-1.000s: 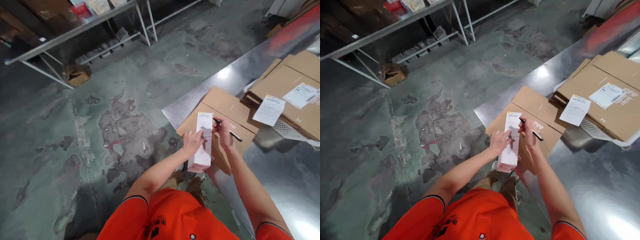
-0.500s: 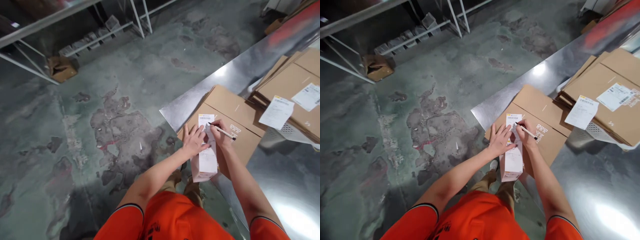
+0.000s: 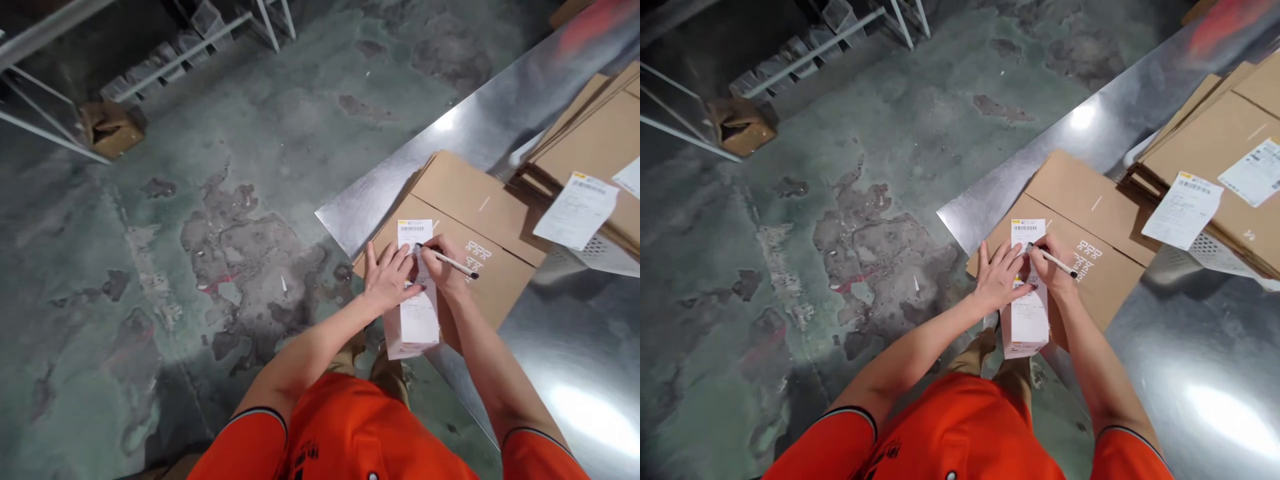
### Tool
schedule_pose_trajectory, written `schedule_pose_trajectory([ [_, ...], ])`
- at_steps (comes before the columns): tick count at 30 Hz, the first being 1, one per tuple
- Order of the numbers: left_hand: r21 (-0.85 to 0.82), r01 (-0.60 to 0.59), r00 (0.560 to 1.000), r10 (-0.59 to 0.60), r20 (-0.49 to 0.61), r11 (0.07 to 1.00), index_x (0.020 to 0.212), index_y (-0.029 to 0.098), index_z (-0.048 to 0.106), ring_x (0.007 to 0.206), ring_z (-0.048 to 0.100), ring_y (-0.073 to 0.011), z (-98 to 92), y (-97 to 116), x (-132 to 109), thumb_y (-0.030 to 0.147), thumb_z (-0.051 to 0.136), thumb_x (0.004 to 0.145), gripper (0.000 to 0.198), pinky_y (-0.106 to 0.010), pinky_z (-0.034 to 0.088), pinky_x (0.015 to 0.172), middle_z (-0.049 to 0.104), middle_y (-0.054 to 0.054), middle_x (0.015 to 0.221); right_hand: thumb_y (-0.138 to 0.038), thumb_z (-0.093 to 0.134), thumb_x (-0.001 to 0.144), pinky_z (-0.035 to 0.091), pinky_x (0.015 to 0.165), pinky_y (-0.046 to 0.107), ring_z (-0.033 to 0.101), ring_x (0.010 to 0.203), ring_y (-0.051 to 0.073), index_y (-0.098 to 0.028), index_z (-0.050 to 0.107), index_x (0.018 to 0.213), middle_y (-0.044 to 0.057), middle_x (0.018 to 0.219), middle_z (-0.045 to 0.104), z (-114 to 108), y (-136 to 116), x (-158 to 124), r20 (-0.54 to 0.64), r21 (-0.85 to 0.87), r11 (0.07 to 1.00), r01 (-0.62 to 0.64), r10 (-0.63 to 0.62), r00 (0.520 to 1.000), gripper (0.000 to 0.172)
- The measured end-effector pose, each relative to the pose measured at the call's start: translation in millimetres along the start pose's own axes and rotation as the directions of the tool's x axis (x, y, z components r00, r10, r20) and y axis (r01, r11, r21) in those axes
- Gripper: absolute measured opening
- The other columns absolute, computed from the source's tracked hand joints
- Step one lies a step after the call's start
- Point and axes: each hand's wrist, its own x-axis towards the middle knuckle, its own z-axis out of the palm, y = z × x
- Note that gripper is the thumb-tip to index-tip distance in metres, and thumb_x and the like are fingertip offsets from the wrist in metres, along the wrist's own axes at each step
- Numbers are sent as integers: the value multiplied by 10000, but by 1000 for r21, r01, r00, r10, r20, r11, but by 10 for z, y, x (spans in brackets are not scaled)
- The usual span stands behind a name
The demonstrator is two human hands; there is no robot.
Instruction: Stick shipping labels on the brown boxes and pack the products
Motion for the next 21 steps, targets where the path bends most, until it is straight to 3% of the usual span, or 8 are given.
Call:
schedule_pose_trajectory([
  [16,8,1,1000,-1,6,1000,1314,218,597,1460,340,-363,-10,2,-8,528,565,906,513,-736,-2,1187,450,-122,1560,-315,510,726,441,583,343,517,573,186,-223,563,718,24,629,598,30,14,-8,-44,-1,1000,-18,18,999,106],
  [21,-5,7,1000,-7,-1,1000,1430,247,515,1454,349,-362,-6,3,-12,545,569,902,609,-724,-24,1189,459,-113,1555,-271,487,725,448,617,337,514,594,178,-220,536,693,22,643,586,27,73,-49,-238,-8,998,-66,62,969,78],
])
